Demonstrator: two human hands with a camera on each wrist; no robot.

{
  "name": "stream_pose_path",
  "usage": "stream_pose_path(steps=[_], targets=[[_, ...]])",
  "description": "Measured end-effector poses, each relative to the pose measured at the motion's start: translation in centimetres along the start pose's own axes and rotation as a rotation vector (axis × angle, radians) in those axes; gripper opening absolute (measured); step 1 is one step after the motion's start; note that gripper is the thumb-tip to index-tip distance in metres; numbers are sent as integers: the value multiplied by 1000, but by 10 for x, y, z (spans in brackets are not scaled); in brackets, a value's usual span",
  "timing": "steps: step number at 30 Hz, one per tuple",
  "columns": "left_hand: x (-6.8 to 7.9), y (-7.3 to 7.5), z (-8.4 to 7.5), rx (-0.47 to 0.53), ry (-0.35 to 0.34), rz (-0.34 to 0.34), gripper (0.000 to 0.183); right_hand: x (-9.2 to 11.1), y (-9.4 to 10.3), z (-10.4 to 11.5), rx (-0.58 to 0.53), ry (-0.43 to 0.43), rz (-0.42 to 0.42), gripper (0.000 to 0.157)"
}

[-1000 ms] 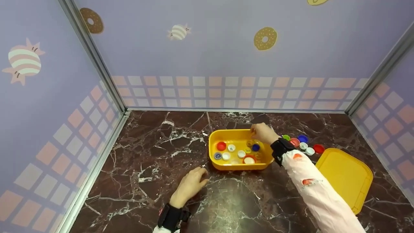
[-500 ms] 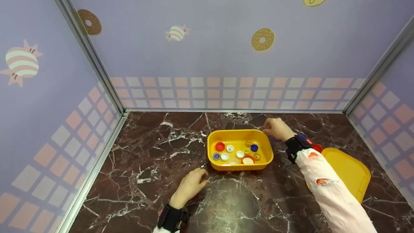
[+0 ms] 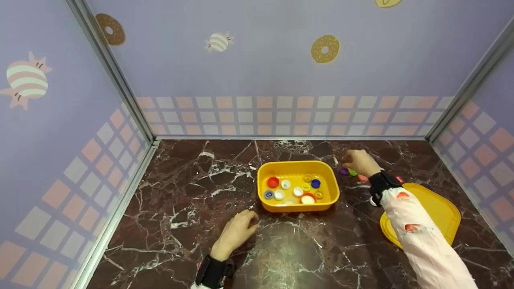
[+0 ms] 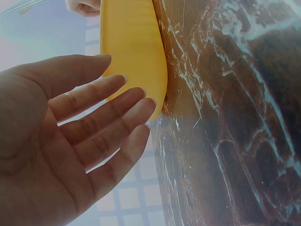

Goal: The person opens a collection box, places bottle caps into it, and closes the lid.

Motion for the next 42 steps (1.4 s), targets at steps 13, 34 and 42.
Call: stream_pose_path(steps=[13,34,42], targets=[[2,0,1,9,-5,-1,12,28,-8,-44,43,-140,136,33],[5,-3,2,8,22,37,12,42,-37,-57,187,-51,73,46],[5,-4,3,4,21,35,11,44,-42,-63,191,-26,41,40]])
Point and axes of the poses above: each hand's wrist, its own x-axis away from the middle knuckle, its own y-axis out of the back of the hand, z = x × y, the point moved 1 cm from there along -x, towards the middle knuckle, and after that the axes turned 7 degrees about x, right-handed, at the moved point
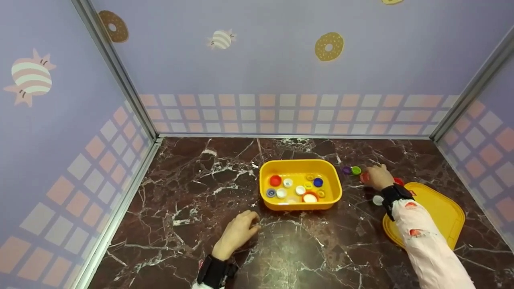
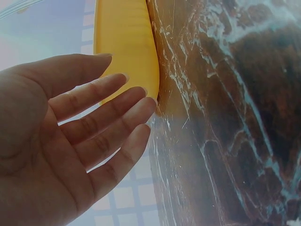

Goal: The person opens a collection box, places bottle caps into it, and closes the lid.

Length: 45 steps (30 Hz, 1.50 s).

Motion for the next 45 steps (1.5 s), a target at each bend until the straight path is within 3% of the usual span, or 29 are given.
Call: stream_pose_path(steps=[13,19,25,35,45], targets=[[0,1,0,10,21,13,10,-4,9,2,-96,-51,60,34],[2,1,2,16,15,2,11,-18,28,16,-142,-48,5,31],[2,0,2,24,0,-5,11,-35,45,43,-156,12,-40,31],[4,1,2,25,20,0,11,-53,65,108,-146,165,-93,34],[5,0,0,30,9,-1,11,-72,60,164,-95,278,-20,35]])
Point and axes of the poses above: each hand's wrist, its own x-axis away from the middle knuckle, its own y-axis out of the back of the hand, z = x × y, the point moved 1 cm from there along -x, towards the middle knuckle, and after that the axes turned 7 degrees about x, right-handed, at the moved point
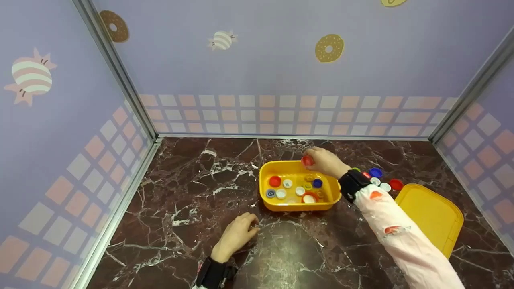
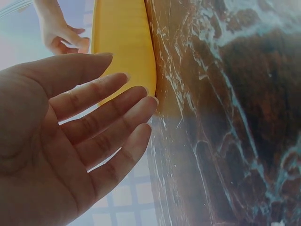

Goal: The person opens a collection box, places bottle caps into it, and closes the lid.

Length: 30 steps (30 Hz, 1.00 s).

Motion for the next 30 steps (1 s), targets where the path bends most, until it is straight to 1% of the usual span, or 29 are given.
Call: stream_pose_path(steps=[5,10,14,18,22,25,30], targets=[[1,1,2,-12,5,-1,12,-8,-16,10,21,18,54,33],[1,2,4,-21,8,2,11,-11,-32,13,49,15,122,36],[0,2,6,-18,17,5,11,-13,-42,14,86,7,177,33],[-1,3,9,-27,22,4,10,-13,-47,15,120,19,182,28],[-1,4,10,-42,23,-3,12,-13,-50,16,91,28,195,23],[-2,4,9,-51,17,-4,12,-13,-51,15,76,9,225,20],[-2,5,8,-50,10,-6,11,-12,-55,9,95,-43,258,20]])
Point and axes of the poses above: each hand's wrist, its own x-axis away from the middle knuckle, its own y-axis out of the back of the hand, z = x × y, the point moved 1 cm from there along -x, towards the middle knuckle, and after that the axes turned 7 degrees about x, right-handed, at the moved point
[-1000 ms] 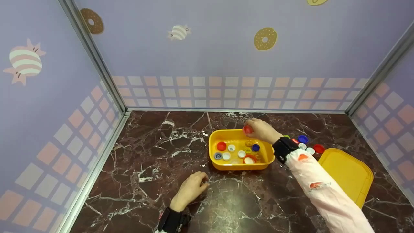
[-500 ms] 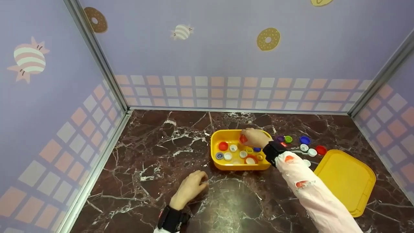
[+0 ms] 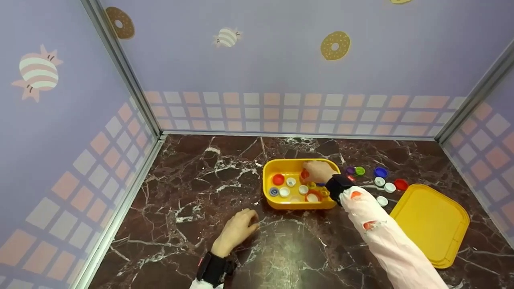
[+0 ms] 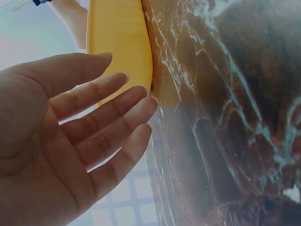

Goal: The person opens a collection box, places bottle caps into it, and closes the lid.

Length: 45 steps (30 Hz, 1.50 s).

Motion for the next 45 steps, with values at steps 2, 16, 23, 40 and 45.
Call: stream_pose_path(steps=[2,16,23,40,45], targets=[[0,0,0,5,-1,-4,11,0,-1,-2,-8,-17,10,21],[2,0,-1,23,8,0,10,-7,9,2,16,-19,7,24],[4,1,0,28,40,24,9,-11,2,1,-68,12,40,17],[3,3,-2,15,27,4,10,6,43,-23,-136,44,-100,22],[3,1,-3,20,11,-3,10,22,54,-55,-179,-8,-197,16]])
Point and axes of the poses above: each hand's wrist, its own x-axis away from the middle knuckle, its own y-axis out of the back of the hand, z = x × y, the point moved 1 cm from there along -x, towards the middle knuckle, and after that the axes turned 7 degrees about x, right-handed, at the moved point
